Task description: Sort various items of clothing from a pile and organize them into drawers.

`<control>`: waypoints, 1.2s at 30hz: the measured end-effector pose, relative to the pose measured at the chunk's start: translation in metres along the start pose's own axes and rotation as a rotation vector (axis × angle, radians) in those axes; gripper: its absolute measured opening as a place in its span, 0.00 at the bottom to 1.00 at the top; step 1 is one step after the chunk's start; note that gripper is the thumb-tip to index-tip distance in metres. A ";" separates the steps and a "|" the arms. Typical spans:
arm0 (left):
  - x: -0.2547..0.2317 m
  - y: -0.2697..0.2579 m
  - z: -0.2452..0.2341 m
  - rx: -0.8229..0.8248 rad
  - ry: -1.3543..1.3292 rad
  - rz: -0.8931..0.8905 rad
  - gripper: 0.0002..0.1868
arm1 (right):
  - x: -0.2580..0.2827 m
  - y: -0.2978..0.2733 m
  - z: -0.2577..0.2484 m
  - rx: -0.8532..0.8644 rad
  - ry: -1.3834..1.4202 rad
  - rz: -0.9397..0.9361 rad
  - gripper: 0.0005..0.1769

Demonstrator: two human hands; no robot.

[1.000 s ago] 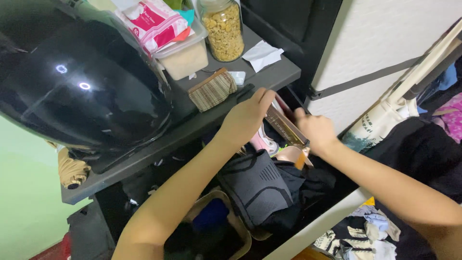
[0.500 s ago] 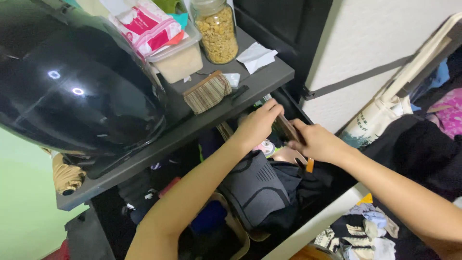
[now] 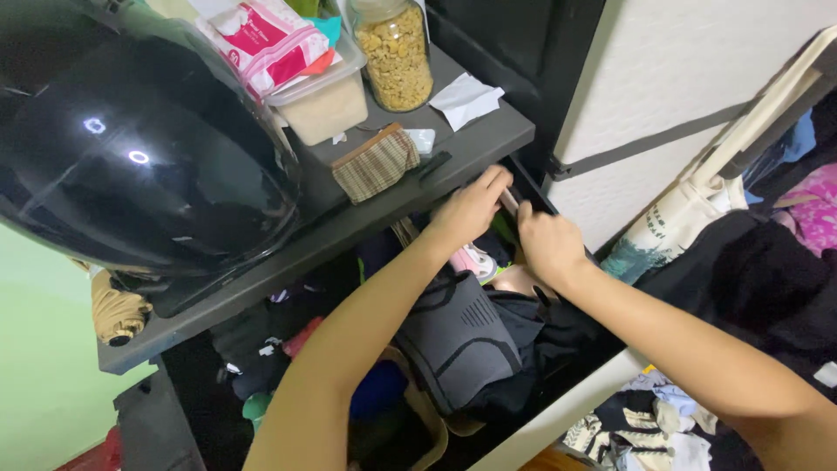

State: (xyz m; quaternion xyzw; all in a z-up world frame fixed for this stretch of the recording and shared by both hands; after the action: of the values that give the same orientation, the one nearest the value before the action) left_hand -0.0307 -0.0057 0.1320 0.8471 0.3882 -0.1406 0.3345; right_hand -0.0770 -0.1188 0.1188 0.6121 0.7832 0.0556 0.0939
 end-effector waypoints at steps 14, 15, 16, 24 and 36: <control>0.053 0.005 0.045 0.076 0.500 -0.027 0.15 | 0.010 0.031 0.051 0.215 0.155 0.053 0.19; 0.059 0.006 0.049 0.141 0.623 -0.058 0.13 | 0.013 0.028 0.044 0.289 0.137 0.048 0.23; 0.065 0.008 0.058 0.141 0.630 -0.063 0.13 | 0.015 0.027 0.022 0.287 0.140 0.041 0.23; 0.086 0.009 0.118 0.199 0.667 -0.169 0.19 | 0.108 0.119 -0.159 -0.289 0.724 -0.655 0.09; 0.002 -0.080 -0.079 -0.021 -0.249 -0.217 0.16 | 0.201 0.191 -0.132 0.129 0.286 -0.745 0.37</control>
State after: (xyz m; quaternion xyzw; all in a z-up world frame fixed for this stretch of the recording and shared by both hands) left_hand -0.0915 0.0867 0.1528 0.7725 0.4345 -0.2759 0.3718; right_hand 0.0290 0.1261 0.2702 0.2769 0.9586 0.0532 -0.0407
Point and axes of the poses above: each hand's wrist, its own y-axis towards the middle knuckle, its own z-axis out of the palm, x = y × z, the point moved 8 cm from there along y, towards the middle knuckle, and after that the axes turned 5 degrees about -x, right-handed, at the moved point
